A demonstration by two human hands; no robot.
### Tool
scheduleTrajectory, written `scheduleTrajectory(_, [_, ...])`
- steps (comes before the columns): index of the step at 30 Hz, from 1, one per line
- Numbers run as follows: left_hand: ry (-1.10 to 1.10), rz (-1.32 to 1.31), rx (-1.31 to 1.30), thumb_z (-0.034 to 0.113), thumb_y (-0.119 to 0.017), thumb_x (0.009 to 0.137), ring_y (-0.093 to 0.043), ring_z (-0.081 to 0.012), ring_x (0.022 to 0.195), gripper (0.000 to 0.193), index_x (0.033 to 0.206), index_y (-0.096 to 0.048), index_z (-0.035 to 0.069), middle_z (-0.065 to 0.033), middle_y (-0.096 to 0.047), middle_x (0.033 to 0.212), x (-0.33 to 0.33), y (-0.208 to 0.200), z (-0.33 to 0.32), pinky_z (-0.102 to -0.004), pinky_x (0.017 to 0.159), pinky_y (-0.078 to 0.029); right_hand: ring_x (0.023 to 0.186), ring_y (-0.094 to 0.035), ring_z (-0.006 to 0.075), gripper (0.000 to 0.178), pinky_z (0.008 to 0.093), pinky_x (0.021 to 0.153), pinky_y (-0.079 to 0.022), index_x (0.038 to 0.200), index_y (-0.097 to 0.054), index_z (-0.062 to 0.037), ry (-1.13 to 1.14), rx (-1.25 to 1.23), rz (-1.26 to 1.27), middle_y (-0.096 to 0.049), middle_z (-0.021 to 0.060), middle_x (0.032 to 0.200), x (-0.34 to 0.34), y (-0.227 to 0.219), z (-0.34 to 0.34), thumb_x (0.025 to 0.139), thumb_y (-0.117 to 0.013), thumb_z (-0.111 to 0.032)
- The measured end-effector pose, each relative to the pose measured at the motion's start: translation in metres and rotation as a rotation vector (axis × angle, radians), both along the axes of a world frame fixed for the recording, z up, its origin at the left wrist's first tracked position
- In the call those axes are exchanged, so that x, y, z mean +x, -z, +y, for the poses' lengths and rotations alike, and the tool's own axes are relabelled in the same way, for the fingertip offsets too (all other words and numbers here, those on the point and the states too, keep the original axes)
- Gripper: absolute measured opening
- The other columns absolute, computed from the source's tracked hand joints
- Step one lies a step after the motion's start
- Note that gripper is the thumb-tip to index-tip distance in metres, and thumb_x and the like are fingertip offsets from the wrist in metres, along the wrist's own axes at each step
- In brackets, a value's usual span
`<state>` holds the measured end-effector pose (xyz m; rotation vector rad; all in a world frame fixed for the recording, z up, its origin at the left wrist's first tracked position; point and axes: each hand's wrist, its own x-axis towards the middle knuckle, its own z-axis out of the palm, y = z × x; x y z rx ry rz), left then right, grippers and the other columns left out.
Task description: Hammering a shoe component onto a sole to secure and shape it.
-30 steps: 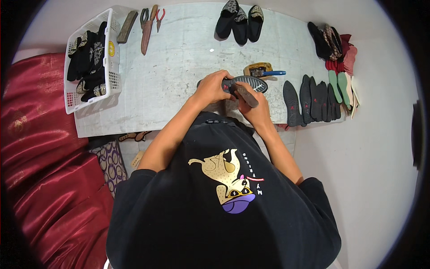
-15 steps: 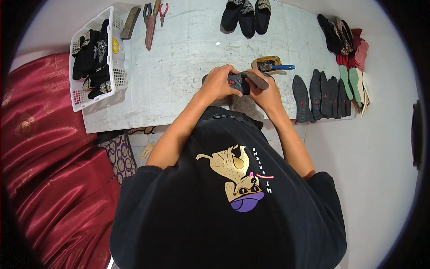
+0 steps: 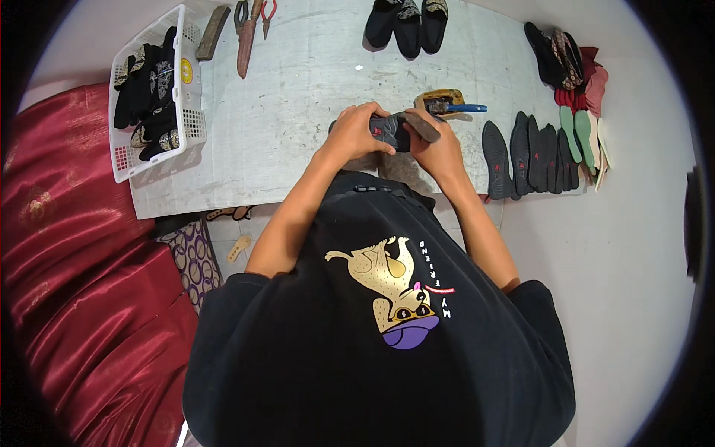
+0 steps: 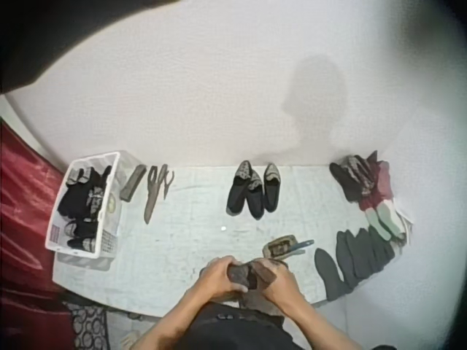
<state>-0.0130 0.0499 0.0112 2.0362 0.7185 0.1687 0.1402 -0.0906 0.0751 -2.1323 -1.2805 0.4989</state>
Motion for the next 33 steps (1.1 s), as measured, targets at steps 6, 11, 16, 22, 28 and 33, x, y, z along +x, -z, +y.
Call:
scheduleTrajectory(6, [0.055,-0.1,0.056,0.03,-0.101,0.058,-0.072,-0.0365,0.114,0.08,0.13,-0.072,0.01,-0.0138,-0.076,0.118,-0.001,0.003,0.0,-0.0482,0.104,-0.052,0.085,-0.073,0.0468,0.025,0.0528,0.071,-0.058,0.12,-0.073,-0.0112,-0.02,0.005,-0.047,-0.077,0.0222,0.092,-0.015,0.007,-0.007,0.095,-0.072,-0.011])
scheduleTrajectory(11, [0.128,-0.109,0.201,0.032,-0.096,0.064,-0.069,-0.033,0.122,0.088,0.147,-0.068,0.021,-0.0091,-0.074,0.128,0.003,-0.004,-0.012,-0.053,0.112,-0.044,0.091,-0.074,0.0451,0.022,0.0501,0.074,-0.058,0.118,-0.075,-0.0088,-0.008,-0.12,-0.036,-0.077,0.0222,0.098,-0.011,0.002,0.004,0.097,-0.072,-0.013])
scheduleTrajectory(16, [0.124,-0.085,0.151,0.032,-0.094,0.066,-0.068,-0.0328,0.123,0.087,0.148,-0.068,0.025,-0.008,-0.074,0.129,0.006,0.002,-0.013,-0.0507,0.112,-0.044,0.087,-0.073,0.0481,0.029,0.0554,0.073,-0.058,0.121,-0.073,-0.0118,-0.056,-0.033,-0.04,-0.076,0.0238,0.091,-0.006,0.003,-0.002,0.093,-0.073,-0.015])
scheduleTrajectory(22, [0.109,-0.083,0.144,0.036,-0.095,0.064,-0.069,-0.0335,0.12,0.089,0.148,-0.068,0.026,-0.0077,-0.074,0.129,0.006,0.007,-0.011,-0.0481,0.111,-0.045,0.083,-0.073,0.0474,0.027,0.0549,0.07,-0.059,0.119,-0.075,-0.0129,-0.027,0.005,-0.052,-0.077,0.0223,0.091,-0.015,0.013,-0.008,0.093,-0.074,-0.016])
scheduleTrajectory(28, [0.122,-0.059,0.168,0.043,-0.096,0.065,-0.067,-0.0337,0.123,0.092,0.15,-0.066,0.027,-0.0073,-0.074,0.131,0.002,0.007,-0.012,-0.05,0.113,-0.043,0.087,-0.075,0.0444,0.024,0.0474,0.072,-0.06,0.12,-0.075,-0.0109,-0.006,-0.087,-0.031,-0.078,0.0205,0.093,-0.02,0.003,-0.015,0.097,-0.075,-0.015])
scheduleTrajectory(33, [0.149,-0.06,0.214,0.046,-0.092,0.071,-0.064,-0.0336,0.131,0.097,0.16,-0.055,0.028,-0.0089,-0.07,0.139,-0.005,0.01,-0.014,-0.0559,0.117,-0.039,0.083,-0.075,0.0462,0.031,0.0537,0.071,-0.059,0.121,-0.074,-0.0139,-0.047,-0.061,-0.003,-0.077,0.0214,0.089,-0.028,0.0,-0.02,0.09,-0.072,-0.01])
